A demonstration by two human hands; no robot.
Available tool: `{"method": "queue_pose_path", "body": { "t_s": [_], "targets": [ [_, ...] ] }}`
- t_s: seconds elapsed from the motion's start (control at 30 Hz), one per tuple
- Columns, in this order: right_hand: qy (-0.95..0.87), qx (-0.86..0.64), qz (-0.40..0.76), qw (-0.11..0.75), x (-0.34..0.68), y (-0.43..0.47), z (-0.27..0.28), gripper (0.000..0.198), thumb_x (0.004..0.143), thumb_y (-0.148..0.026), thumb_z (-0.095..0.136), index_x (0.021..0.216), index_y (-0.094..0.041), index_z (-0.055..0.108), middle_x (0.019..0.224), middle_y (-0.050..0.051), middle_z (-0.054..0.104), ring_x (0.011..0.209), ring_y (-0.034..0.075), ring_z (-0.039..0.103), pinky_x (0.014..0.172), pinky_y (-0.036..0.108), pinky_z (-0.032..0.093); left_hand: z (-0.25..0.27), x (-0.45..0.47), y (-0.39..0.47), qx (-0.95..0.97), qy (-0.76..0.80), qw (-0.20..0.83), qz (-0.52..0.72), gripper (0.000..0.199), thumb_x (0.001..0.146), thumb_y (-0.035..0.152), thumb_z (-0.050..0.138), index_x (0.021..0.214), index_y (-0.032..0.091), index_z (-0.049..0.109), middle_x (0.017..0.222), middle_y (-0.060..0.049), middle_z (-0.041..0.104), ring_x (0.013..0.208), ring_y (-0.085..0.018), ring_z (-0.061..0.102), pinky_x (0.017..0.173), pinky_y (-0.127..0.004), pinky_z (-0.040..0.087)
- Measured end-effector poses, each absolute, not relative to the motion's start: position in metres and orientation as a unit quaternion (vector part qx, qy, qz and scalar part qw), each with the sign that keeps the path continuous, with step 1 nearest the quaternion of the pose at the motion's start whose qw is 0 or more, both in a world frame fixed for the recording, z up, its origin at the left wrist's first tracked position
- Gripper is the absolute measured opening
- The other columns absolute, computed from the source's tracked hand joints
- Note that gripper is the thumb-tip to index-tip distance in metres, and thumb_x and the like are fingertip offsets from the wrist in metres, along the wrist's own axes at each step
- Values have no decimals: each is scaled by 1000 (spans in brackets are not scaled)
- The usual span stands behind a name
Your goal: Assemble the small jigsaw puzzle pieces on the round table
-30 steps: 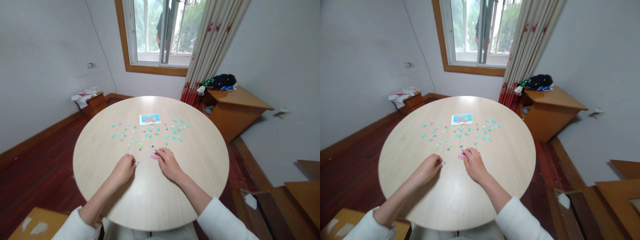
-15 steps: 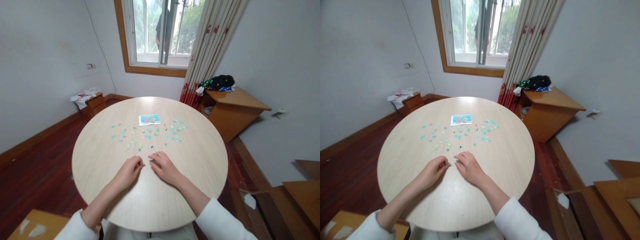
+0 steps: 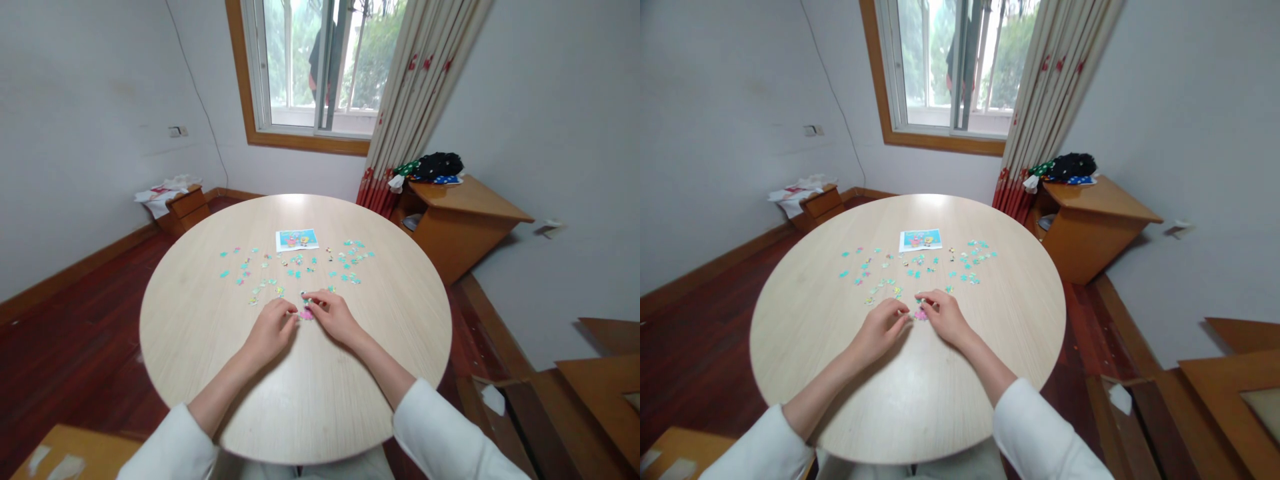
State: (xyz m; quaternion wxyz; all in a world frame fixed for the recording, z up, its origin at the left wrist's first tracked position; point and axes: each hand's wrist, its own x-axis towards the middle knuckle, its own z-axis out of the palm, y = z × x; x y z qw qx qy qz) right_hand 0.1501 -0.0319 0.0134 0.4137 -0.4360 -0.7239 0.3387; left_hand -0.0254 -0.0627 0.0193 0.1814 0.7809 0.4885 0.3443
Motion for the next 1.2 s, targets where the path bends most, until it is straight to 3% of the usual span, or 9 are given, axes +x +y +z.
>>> {"method": "queue_pose_path", "body": {
  "t_s": [0.13,0.3,0.53,0.7,0.93,1.2],
  "targets": [
    [-640,-473,408,447,152,-10,4,17,72,-21,58,87,-16,64,69,0,65,67,14,60,70,29,47,10,-24,-73,860,411,120,277,23,84,21,45,101,17,59,109,-11,61,104,-21,53,92,-41,41],
    [-606,-485,449,442,150,-1,-4,11,68,-25,60,76,-18,60,61,-1,65,63,15,62,66,29,47,4,-21,-79,896,391,97,187,45,86,27,44,129,14,44,135,-14,47,127,-23,40,109,-49,24],
    [-595,-517,441,430,143,-3,-4,6,68,-25,61,69,-19,60,62,0,66,62,16,64,64,28,47,5,-19,-79,894,413,105,137,48,89,29,39,133,12,40,140,-14,42,132,-22,34,111,-48,22],
    [-608,-540,410,413,140,-3,-4,6,71,-25,60,69,-19,61,62,-1,66,63,15,63,71,30,46,7,-19,-80,895,414,109,128,48,88,29,39,133,11,40,140,-14,42,132,-22,34,111,-49,23],
    [-703,-587,214,340,139,-8,0,4,75,-25,63,74,-22,66,90,2,67,94,20,54,87,37,31,7,-18,-79,894,412,109,137,48,88,29,39,133,12,40,140,-13,42,131,-22,34,111,-48,23],
    [-706,-608,181,314,139,-9,-2,5,78,-25,62,79,-22,65,100,3,61,99,19,48,86,34,27,7,-19,-80,893,411,115,143,48,87,28,40,133,14,41,139,-13,43,131,-22,35,111,-48,24]
  ]
}}
